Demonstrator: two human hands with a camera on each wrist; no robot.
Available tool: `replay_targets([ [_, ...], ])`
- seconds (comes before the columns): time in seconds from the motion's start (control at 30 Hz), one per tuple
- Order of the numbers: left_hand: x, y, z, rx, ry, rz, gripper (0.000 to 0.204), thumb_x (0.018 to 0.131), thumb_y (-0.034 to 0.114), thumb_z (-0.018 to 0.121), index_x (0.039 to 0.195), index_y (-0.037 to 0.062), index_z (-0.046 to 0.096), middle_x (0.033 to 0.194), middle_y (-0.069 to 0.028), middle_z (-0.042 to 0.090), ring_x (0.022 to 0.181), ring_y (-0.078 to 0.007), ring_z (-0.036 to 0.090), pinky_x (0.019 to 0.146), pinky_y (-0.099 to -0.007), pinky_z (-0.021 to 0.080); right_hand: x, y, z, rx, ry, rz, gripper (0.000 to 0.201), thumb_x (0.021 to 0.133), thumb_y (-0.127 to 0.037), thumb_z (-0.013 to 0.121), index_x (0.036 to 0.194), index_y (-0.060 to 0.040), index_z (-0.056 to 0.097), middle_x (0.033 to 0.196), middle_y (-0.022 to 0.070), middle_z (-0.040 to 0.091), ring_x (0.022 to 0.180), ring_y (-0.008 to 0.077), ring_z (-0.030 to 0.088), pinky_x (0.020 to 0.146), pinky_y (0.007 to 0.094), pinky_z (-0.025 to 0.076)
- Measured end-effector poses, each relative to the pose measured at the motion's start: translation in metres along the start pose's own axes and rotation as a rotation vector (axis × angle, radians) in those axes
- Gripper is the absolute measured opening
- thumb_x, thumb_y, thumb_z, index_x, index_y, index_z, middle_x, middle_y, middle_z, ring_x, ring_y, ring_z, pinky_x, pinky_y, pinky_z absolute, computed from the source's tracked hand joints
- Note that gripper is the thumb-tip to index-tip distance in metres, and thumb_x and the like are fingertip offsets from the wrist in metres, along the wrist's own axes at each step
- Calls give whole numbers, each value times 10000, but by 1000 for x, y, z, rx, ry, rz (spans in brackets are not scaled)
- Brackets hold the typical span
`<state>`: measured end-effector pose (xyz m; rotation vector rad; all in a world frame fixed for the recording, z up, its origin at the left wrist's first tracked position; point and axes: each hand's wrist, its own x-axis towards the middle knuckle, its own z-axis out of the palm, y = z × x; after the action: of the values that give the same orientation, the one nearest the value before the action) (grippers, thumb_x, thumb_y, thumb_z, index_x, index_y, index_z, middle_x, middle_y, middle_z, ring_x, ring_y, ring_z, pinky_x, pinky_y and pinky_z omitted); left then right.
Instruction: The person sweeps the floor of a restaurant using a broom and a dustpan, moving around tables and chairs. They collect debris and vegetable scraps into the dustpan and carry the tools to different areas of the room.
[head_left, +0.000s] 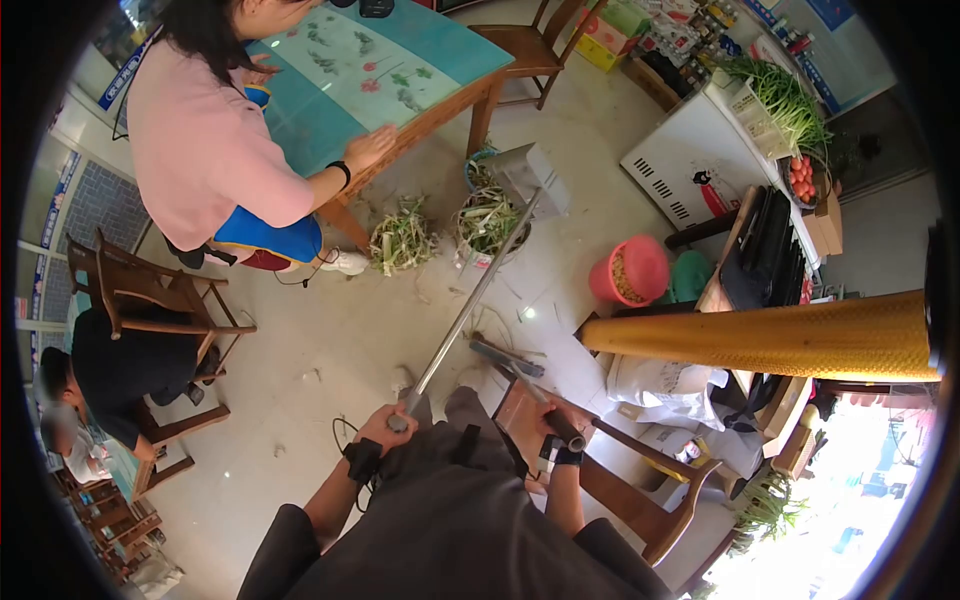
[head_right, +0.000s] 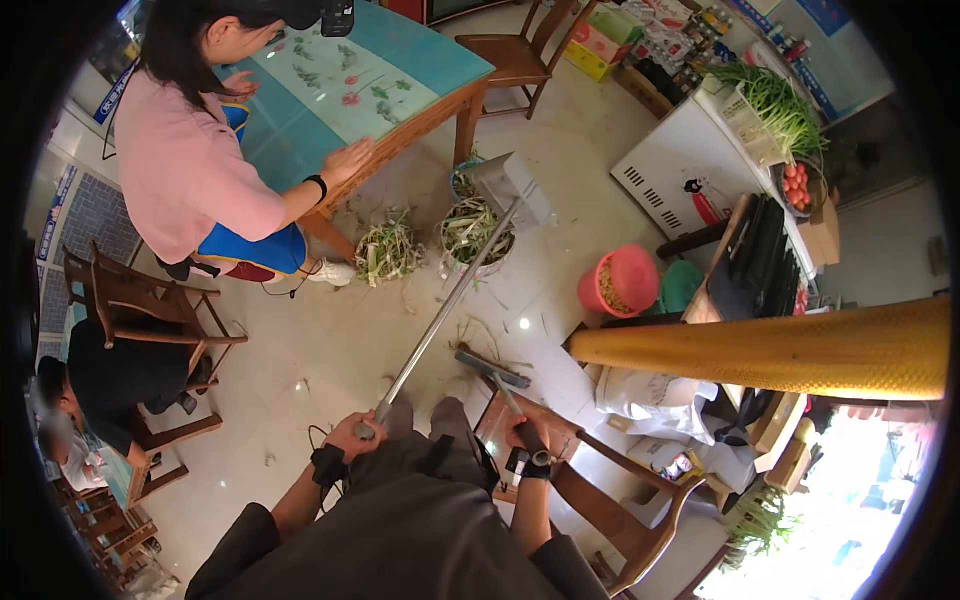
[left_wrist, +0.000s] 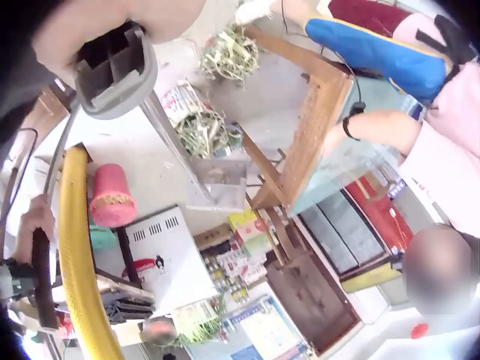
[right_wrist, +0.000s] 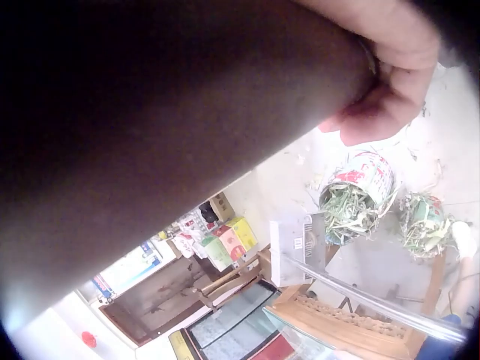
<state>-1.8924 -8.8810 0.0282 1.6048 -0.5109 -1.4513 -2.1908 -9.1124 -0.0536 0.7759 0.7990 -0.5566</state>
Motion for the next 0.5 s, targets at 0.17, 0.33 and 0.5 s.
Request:
replay_targets([
  [0.17,-16,-27,-10,-828,-72,-213,138,858,48,501,965,-23,449,862,-114,530,750,-122,534,667,-229,452,11,-16,-10,-2,-52,79,172,747,3,502,879,76,420,650,74,470,553,158,497,553,260,484],
  [0.33,-45,-39,-13,84,245,82,137,845,49,530,956,-13,479,843,-89,549,768,-135,544,675,-225,449,-15,17,31,52,-35,-36,161,737,0,517,841,67,415,653,72,469,556,160,497,563,249,492],
  [0.5,-96,41,-16,595,594,425,148,825,98,582,913,-4,521,741,-59,551,650,-132,539,581,-225,447,8,-16,10,164,19,229,115,732,-7,548,735,-8,434,631,59,484,554,151,503,553,257,487],
])
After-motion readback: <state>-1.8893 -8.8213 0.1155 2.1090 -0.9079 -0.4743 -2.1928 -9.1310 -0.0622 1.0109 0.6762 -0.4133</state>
